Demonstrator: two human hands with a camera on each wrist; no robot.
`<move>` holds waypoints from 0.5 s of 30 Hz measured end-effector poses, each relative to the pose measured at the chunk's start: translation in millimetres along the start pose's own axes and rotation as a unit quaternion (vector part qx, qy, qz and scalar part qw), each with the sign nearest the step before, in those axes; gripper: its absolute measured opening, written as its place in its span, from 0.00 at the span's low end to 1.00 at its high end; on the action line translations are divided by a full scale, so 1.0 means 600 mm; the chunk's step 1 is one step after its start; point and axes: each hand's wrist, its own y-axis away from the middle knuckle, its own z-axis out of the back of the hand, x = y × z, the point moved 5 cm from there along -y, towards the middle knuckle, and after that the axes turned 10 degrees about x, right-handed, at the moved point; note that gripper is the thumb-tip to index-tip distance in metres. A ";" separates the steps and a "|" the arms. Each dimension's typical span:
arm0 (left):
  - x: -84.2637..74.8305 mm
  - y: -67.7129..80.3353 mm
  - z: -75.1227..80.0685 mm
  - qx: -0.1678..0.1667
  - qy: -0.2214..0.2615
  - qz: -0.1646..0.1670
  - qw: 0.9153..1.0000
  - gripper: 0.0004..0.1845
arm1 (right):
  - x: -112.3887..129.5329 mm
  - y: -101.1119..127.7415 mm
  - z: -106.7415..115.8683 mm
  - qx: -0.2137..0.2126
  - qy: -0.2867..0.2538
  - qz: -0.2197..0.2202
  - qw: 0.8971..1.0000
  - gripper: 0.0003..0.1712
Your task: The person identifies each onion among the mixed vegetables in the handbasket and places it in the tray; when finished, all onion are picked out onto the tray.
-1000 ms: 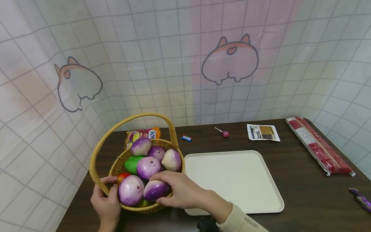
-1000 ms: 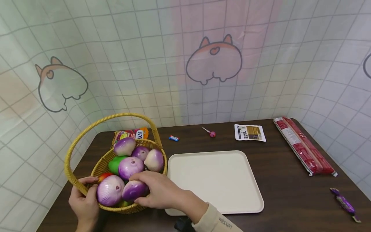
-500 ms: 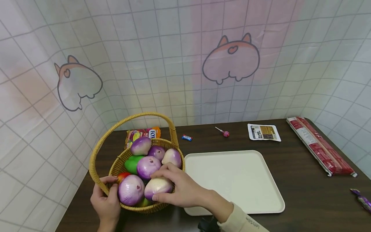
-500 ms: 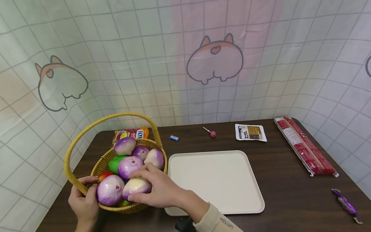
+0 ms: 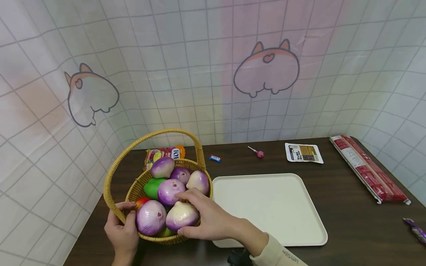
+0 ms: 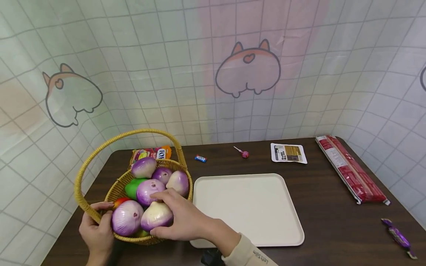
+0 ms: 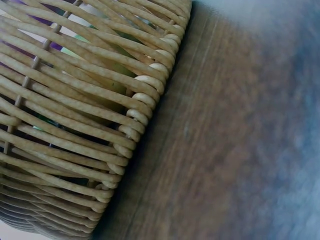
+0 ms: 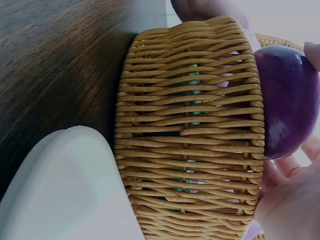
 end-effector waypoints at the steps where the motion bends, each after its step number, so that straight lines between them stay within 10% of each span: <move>1: 0.001 0.000 0.000 0.000 0.005 -0.001 1.000 0.08 | 0.000 0.001 0.000 0.002 -0.004 -0.003 1.000 0.40; 15: -0.044 -0.007 -0.013 0.000 -0.011 -0.013 1.000 0.10 | 0.004 0.005 0.000 0.031 -0.035 -0.019 0.999 0.38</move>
